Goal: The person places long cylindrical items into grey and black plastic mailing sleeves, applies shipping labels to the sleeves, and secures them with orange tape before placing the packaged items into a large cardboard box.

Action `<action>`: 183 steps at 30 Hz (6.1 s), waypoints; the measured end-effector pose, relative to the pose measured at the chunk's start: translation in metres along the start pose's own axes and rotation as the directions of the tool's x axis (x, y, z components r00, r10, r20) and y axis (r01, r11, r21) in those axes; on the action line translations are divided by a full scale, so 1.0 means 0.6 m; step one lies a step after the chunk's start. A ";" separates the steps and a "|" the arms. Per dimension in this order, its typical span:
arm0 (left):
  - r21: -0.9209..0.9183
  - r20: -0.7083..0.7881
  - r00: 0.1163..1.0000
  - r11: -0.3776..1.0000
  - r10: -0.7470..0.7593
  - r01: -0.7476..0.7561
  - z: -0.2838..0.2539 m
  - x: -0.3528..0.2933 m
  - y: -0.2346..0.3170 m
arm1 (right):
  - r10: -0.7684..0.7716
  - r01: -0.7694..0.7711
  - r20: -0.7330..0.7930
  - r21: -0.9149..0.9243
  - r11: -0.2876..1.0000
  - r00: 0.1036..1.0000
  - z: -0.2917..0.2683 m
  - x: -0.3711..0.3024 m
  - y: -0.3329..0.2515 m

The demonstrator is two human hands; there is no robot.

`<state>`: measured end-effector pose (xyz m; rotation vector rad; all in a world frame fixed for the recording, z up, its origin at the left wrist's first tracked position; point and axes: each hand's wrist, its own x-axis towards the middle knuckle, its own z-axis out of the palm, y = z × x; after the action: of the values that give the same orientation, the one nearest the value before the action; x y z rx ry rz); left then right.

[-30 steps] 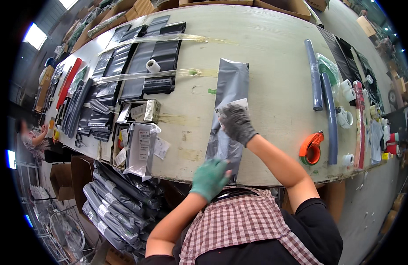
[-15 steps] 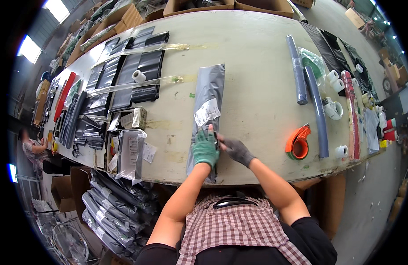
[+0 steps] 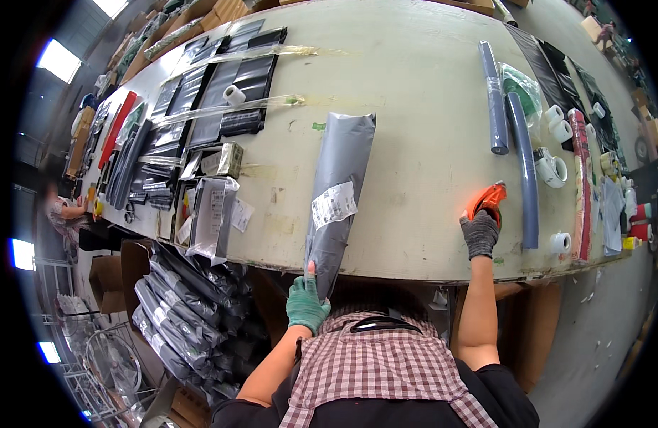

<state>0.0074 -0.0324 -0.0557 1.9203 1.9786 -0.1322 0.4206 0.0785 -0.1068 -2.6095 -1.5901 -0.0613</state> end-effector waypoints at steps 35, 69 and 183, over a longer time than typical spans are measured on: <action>-0.659 0.418 0.884 0.740 0.208 0.138 0.093 0.057 -0.121 | -0.596 0.125 0.602 0.640 0.758 0.531 -0.057 -0.323 -0.160; -0.931 0.334 0.902 0.245 0.275 0.270 0.043 -0.009 -0.258 | -0.541 0.355 0.565 0.413 0.839 0.623 -0.081 -0.323 -0.308; -0.134 -0.036 0.972 0.963 0.232 -0.234 -0.439 0.841 -0.678 | -0.893 0.515 -0.204 0.856 0.035 0.401 -0.050 0.116 -1.039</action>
<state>-0.4420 0.5036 -0.0578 2.0517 1.7085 0.0848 -0.1011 0.4214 -0.0391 -0.8121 -2.1360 1.0016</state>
